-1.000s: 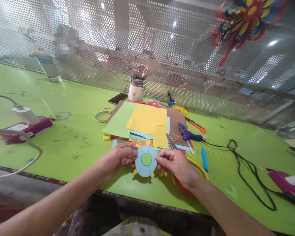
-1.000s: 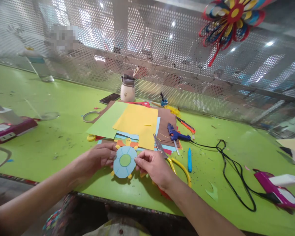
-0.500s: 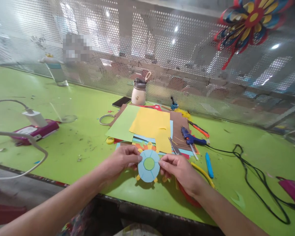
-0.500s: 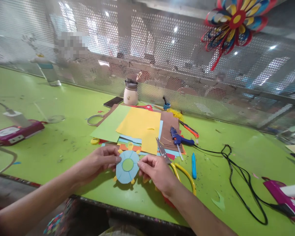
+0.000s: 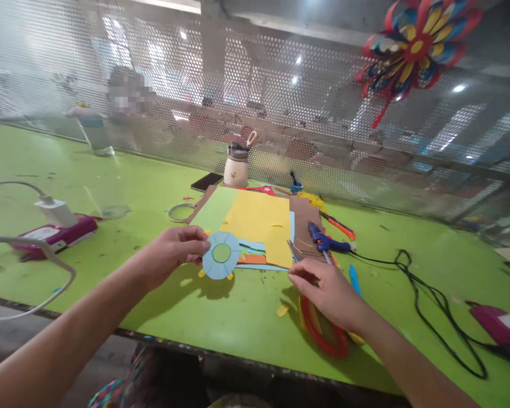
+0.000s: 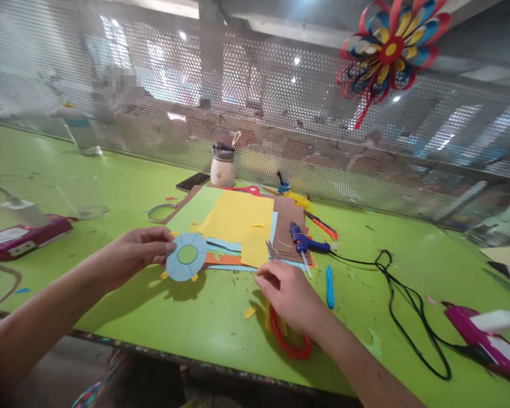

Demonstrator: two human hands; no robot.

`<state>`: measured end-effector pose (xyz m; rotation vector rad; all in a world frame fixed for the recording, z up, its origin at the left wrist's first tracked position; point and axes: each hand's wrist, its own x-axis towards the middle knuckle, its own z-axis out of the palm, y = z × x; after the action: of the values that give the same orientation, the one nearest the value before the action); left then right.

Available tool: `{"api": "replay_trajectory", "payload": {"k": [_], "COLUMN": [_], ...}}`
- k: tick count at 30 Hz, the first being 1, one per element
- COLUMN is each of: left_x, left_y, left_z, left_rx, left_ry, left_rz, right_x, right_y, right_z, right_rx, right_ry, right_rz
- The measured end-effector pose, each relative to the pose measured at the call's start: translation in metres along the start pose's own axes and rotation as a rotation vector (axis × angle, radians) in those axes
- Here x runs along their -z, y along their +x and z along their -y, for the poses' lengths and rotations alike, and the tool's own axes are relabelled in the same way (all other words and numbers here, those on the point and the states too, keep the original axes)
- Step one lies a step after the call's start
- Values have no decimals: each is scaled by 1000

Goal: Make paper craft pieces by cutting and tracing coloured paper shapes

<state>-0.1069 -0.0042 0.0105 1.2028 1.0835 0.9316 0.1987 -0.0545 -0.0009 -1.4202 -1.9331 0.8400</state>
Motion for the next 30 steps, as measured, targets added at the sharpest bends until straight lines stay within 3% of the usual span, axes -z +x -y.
{"api": "replay_trajectory", "payload": {"k": [4,7,13,19,23,24,26,30], "left_x": [-17,-38,-66,-74,-39,-23,13,69], "left_y": [-6,-4,5,4,0,-3,-9,-27], "left_z": [9,17,22,15,6,5,5,15], "left_rx": [57,112,163,71,10,-9,-42,-51], "left_ry": [73,141,197,186,202,223,318,460], "left_rz": [93,161,181,183,87,6,-276,-588], "right_x": [23,32,25,19,12,11,9,10], "right_y": [0,-6,-18,-24,-23,-21,-19,-20], "right_z": [-13,-21,-29,-21,-10,-10,-14,-27], "right_rx": [-28,-50,-22,13,78,89,96,67], "right_ry": [-149,-205,-257,-223,-189,-191,-203,-240], "right_rz": [-106,-105,-32,-64,-39,-40,-48,-78]}}
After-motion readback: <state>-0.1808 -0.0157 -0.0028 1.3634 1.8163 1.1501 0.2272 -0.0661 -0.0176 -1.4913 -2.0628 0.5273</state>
